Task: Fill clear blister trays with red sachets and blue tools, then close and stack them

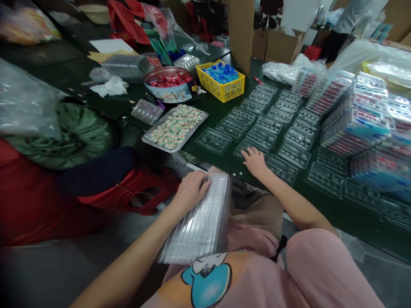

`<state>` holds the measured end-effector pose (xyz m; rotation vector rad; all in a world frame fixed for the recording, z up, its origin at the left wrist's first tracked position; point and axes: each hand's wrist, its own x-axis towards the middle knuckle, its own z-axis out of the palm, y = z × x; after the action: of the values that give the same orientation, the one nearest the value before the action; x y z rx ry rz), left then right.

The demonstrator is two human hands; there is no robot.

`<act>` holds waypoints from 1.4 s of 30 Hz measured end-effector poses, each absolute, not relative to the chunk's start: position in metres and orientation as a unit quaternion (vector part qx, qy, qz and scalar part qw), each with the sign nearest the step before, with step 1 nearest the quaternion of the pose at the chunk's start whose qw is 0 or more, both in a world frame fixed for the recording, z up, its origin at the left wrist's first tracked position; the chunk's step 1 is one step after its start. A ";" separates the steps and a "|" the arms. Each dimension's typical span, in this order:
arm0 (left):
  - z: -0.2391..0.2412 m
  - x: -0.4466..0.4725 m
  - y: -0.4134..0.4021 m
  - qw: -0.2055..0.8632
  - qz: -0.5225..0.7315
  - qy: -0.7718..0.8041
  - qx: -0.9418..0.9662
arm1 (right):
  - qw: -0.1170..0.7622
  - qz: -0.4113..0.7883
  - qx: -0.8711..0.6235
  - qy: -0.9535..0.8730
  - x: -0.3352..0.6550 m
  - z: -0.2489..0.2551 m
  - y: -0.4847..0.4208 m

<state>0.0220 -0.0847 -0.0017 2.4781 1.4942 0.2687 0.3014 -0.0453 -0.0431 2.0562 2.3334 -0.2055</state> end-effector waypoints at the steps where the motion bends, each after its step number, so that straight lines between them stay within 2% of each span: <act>1: -0.001 0.022 -0.085 0.119 0.095 0.510 0.847 | 0.009 -0.060 0.671 0.739 0.302 -0.039 -0.043; 4: -0.001 0.022 -0.085 0.123 0.107 0.503 0.849 | -0.057 -0.094 0.656 0.747 0.285 -0.025 -0.039; 7: -0.001 0.023 -0.084 0.125 0.118 0.494 0.852 | -0.125 -0.271 0.541 0.786 0.251 -0.018 -0.034; 10: -0.002 0.023 -0.084 0.128 0.126 0.490 0.853 | -0.112 -0.477 0.457 0.742 0.223 -0.021 -0.022; 13: -0.005 0.020 -0.084 0.135 0.140 0.492 0.848 | -0.109 -0.644 0.429 0.624 0.213 -0.029 -0.008; 18: -0.008 0.015 -0.086 0.149 0.158 0.496 0.841 | -0.065 -0.783 0.414 0.460 0.209 -0.039 0.003; 22: -0.007 0.013 -0.086 0.150 0.160 0.500 0.837 | -0.087 -0.785 0.430 0.437 0.204 -0.042 0.004; 26: -0.005 0.013 -0.086 0.153 0.165 0.501 0.835 | -0.110 -0.735 0.494 0.451 0.203 -0.043 0.006; 34: -0.002 0.012 -0.085 0.157 0.178 0.502 0.832 | -0.199 -0.505 0.535 0.647 0.205 -0.038 0.010; 42: 0.006 0.010 -0.047 0.304 0.197 0.408 0.838 | -0.310 -0.489 0.539 0.612 0.230 -0.050 -0.011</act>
<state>0.0098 -0.0473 0.0060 2.2197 1.0814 0.5214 0.2300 -0.0110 -0.0500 2.1386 2.4259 -1.9400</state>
